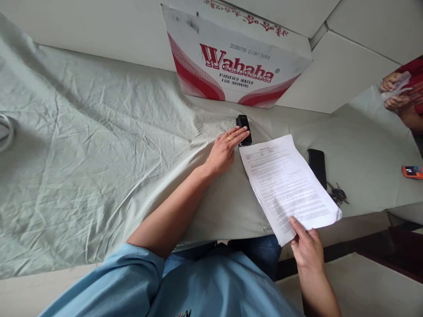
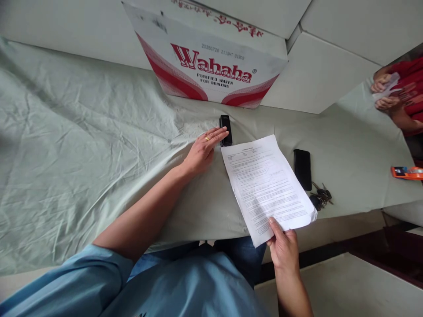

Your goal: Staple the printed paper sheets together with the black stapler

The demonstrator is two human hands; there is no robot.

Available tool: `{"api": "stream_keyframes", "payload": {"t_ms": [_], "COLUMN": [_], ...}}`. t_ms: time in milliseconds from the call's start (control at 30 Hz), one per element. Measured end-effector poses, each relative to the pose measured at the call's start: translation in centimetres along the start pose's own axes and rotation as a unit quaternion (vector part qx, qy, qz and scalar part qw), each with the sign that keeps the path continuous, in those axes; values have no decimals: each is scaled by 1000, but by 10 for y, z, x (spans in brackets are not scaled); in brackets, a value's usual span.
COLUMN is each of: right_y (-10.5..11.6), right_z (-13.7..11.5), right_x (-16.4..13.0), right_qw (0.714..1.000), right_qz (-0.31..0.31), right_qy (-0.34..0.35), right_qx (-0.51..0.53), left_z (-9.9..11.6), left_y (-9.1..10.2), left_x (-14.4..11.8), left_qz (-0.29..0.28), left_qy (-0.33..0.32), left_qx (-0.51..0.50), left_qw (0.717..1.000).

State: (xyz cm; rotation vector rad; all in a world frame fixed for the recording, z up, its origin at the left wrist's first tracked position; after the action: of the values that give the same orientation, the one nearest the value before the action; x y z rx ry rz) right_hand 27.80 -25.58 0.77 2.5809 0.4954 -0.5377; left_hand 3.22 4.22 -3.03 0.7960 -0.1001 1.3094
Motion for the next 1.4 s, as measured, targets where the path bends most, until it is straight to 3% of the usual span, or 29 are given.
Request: {"api": "stream_keyframes", "payload": {"t_ms": [233, 400, 767, 1000, 1200, 1400], "right_y": [0, 0, -9, -16, 11, 19], "right_z": [0, 10, 17, 20, 39, 41], "right_x": [0, 3, -4, -13, -9, -12], "right_qw": [1000, 999, 999, 997, 997, 998], "right_qz": [21, -6, 14, -20, 11, 24], "right_qy": [-1, 31, -40, -49, -69, -14], "right_qx": [11, -7, 21, 47, 46, 51], "left_z": [8, 19, 26, 28, 19, 8], "left_y": [2, 5, 6, 6, 3, 19], "left_x": [1, 3, -3, -4, -5, -6], "left_qz": [-34, -63, -84, -78, -10, 155], "left_qy": [14, 38, 69, 91, 53, 145], "left_qx": [19, 59, 133, 136, 47, -30], "left_qw": [999, 996, 985, 983, 997, 977]}}
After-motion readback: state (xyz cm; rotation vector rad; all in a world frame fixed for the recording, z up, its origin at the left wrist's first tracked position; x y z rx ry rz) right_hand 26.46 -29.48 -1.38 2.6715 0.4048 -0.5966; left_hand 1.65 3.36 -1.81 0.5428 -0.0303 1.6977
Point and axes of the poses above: each hand's wrist, its own x-axis towards the middle knuckle, its own y-axis out of the back of the hand, z = x × y, the point moved 5 cm from there along x, towards the middle knuckle, and after that the axes turned 15 degrees about z, right-handed, at the moved point
